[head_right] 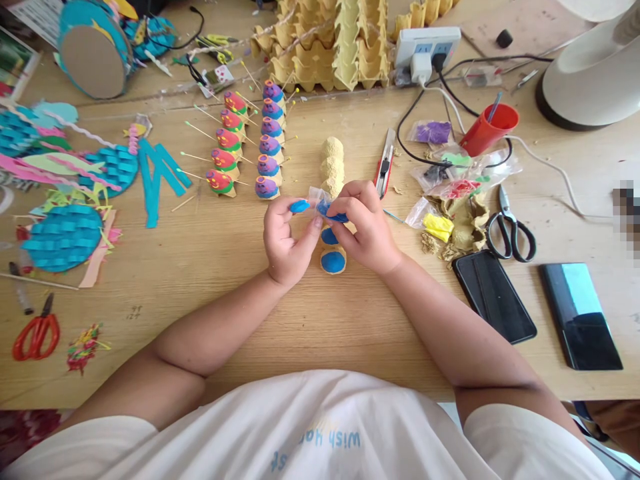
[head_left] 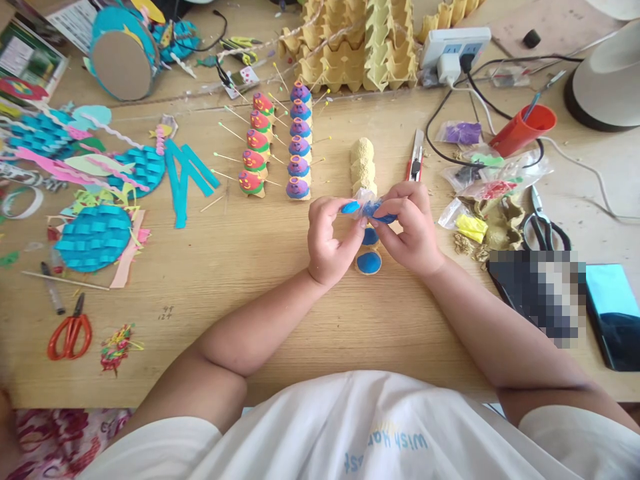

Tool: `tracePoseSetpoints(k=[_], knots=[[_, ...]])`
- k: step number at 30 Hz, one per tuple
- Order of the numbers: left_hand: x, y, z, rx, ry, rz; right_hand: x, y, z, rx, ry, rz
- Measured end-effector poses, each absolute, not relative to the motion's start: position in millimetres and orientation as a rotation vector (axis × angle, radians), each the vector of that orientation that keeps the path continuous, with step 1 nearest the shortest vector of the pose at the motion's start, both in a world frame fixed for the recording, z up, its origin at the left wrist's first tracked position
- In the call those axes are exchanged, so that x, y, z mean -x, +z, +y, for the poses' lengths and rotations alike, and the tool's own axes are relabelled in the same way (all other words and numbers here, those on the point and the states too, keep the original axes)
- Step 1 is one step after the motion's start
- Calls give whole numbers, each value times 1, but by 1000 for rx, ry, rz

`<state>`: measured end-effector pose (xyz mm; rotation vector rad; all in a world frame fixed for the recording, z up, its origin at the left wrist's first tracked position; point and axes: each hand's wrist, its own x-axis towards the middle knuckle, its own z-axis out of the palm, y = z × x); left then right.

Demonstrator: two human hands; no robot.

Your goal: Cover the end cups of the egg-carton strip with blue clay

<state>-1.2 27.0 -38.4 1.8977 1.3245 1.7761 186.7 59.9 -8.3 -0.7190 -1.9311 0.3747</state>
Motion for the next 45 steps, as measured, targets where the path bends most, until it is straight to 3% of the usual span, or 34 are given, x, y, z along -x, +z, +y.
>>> tracePoseSetpoints(k=[5, 12, 20, 29, 38, 45], knots=[[0, -37, 25, -1881, 1717, 1333, -185, -8, 59, 706, 347, -1910], [-3, -49, 29, -1780, 1789, 1312, -184, -13, 59, 789, 718, -1815], [1, -53, 30, -1758, 1560, 1251, -187, -7, 61, 737, 965, -1686], [-12, -43, 30, -1568, 1829, 960, -190, 4, 62, 847, 917, -1707], [-13, -44, 27, -1532, 1717, 951, -189, 15, 63, 810, 743, -1815], [-3, -42, 33, -1415, 1838, 1134, -222, 13, 82, 1229, 331, -1872]])
